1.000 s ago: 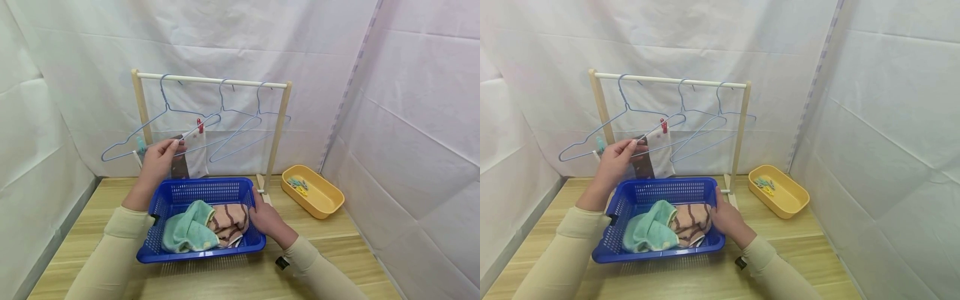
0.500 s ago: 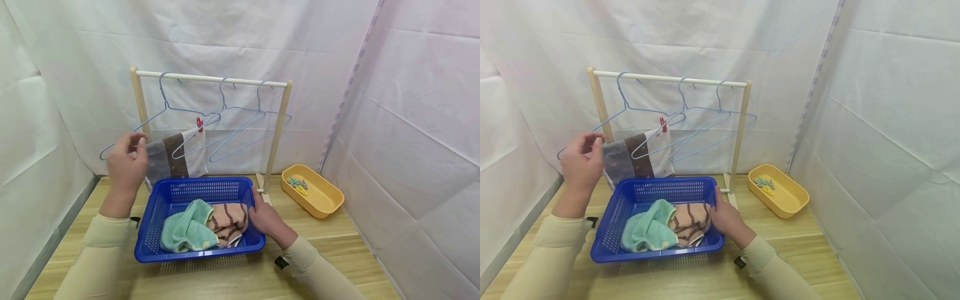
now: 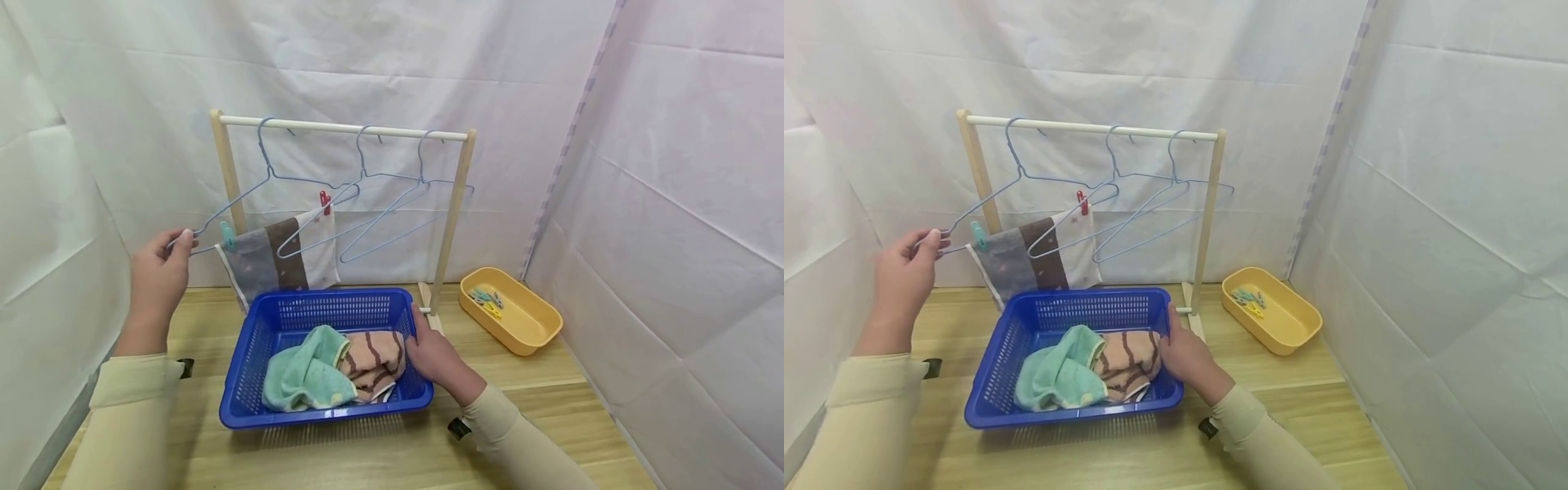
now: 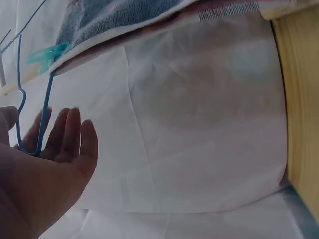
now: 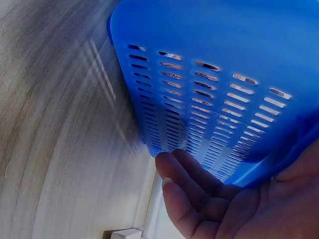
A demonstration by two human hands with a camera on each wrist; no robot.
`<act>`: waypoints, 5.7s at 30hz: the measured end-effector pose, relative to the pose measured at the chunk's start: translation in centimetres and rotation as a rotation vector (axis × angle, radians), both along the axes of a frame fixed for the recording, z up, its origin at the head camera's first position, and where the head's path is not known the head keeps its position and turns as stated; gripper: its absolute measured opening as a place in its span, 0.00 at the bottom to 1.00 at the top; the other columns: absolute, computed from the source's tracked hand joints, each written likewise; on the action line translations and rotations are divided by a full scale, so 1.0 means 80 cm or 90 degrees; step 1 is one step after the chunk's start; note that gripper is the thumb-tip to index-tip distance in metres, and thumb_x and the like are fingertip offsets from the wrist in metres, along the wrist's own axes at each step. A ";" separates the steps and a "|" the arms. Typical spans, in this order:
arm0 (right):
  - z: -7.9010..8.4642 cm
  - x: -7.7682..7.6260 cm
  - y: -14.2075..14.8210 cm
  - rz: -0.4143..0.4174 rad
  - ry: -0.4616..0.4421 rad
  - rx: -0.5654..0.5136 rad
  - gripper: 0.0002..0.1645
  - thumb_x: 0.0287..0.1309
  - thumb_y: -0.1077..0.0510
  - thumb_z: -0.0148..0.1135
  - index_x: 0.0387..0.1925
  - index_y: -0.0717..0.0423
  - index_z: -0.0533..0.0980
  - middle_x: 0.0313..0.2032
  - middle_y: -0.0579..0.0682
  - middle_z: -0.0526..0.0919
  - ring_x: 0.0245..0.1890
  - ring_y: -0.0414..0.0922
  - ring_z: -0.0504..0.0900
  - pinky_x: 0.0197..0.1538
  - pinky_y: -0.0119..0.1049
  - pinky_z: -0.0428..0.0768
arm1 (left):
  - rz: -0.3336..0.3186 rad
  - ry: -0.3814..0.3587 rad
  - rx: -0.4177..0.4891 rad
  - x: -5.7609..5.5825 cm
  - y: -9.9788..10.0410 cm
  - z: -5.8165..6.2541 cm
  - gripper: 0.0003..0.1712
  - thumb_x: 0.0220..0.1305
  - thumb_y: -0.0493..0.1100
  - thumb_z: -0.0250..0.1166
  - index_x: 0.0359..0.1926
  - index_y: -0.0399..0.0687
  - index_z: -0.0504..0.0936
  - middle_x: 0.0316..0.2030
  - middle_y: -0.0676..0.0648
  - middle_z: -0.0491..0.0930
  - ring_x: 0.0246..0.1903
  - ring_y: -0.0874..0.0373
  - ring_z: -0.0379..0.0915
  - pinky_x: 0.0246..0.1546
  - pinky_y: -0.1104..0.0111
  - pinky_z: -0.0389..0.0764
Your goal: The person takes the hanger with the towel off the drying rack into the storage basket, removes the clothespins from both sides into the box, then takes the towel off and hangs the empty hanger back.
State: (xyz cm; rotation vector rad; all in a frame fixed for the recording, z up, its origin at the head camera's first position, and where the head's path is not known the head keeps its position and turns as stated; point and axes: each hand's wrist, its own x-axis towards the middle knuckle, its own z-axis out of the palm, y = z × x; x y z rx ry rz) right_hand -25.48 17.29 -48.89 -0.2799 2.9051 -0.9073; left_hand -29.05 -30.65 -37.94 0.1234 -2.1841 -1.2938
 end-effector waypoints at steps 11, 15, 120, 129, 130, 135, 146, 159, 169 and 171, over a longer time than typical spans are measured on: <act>0.000 0.000 -0.002 -0.001 -0.011 -0.006 0.45 0.83 0.55 0.48 0.91 0.54 0.42 0.20 0.51 0.77 0.18 0.47 0.78 0.24 0.44 0.75 | -0.212 0.112 0.336 0.000 0.005 -0.007 0.23 0.81 0.45 0.67 0.61 0.27 0.84 0.44 0.50 0.94 0.47 0.61 0.91 0.46 0.73 0.90; 0.000 -0.001 -0.002 -0.002 -0.005 -0.006 0.45 0.83 0.55 0.48 0.91 0.54 0.43 0.22 0.52 0.79 0.21 0.47 0.80 0.27 0.46 0.78 | -0.218 0.131 0.372 0.001 0.004 -0.006 0.22 0.80 0.41 0.68 0.61 0.24 0.84 0.42 0.47 0.94 0.45 0.58 0.92 0.47 0.70 0.90; -0.004 -0.001 0.001 -0.005 -0.008 -0.037 0.45 0.82 0.56 0.49 0.90 0.54 0.45 0.40 0.66 0.89 0.30 0.48 0.86 0.34 0.50 0.85 | -0.247 0.387 0.480 0.064 -0.018 0.008 0.21 0.79 0.31 0.65 0.53 0.05 0.75 0.34 0.30 0.90 0.35 0.46 0.93 0.41 0.61 0.93; -0.008 -0.002 0.002 -0.008 -0.012 -0.032 0.45 0.83 0.55 0.49 0.91 0.52 0.42 0.26 0.54 0.83 0.23 0.47 0.81 0.28 0.45 0.78 | -0.290 0.364 0.473 0.074 -0.023 0.005 0.21 0.80 0.30 0.62 0.55 0.04 0.74 0.35 0.30 0.90 0.36 0.46 0.93 0.39 0.62 0.93; -0.007 -0.002 0.002 -0.006 -0.009 -0.033 0.45 0.83 0.55 0.49 0.91 0.52 0.43 0.24 0.53 0.81 0.22 0.47 0.80 0.27 0.44 0.77 | -0.300 0.362 0.474 0.075 -0.023 0.005 0.21 0.81 0.29 0.62 0.55 0.04 0.74 0.35 0.30 0.90 0.36 0.46 0.93 0.39 0.62 0.93; -0.005 0.000 0.001 0.004 0.005 -0.037 0.45 0.83 0.56 0.49 0.90 0.56 0.44 0.18 0.50 0.75 0.16 0.47 0.74 0.24 0.44 0.71 | -0.317 0.342 0.481 0.081 -0.026 0.005 0.19 0.81 0.28 0.60 0.55 0.05 0.74 0.34 0.29 0.90 0.35 0.46 0.93 0.39 0.62 0.93; -0.003 0.000 0.002 0.003 -0.004 -0.035 0.45 0.83 0.56 0.49 0.91 0.55 0.43 0.21 0.52 0.78 0.23 0.47 0.79 0.31 0.47 0.78 | -0.390 0.328 0.504 0.089 -0.031 0.004 0.15 0.83 0.24 0.54 0.53 0.06 0.77 0.33 0.29 0.90 0.34 0.45 0.93 0.38 0.63 0.93; -0.004 -0.001 0.001 -0.004 0.000 -0.036 0.44 0.83 0.56 0.49 0.90 0.55 0.45 0.29 0.59 0.85 0.29 0.48 0.85 0.38 0.53 0.84 | -0.515 0.311 0.482 0.094 -0.032 -0.003 0.16 0.85 0.22 0.45 0.54 0.06 0.76 0.36 0.29 0.90 0.36 0.45 0.93 0.43 0.63 0.93; -0.006 -0.003 0.001 -0.006 -0.005 -0.038 0.44 0.83 0.55 0.49 0.90 0.54 0.45 0.37 0.64 0.89 0.38 0.52 0.89 0.46 0.57 0.87 | -0.581 0.292 0.475 0.090 -0.028 -0.008 0.18 0.85 0.22 0.42 0.54 0.08 0.77 0.36 0.28 0.90 0.37 0.45 0.93 0.41 0.62 0.94; -0.006 -0.002 0.002 -0.005 -0.009 -0.039 0.45 0.83 0.55 0.49 0.91 0.54 0.45 0.36 0.63 0.88 0.37 0.52 0.89 0.45 0.57 0.87 | -0.586 0.292 0.474 0.088 -0.025 -0.010 0.19 0.85 0.22 0.42 0.54 0.09 0.77 0.36 0.29 0.90 0.38 0.45 0.93 0.41 0.62 0.94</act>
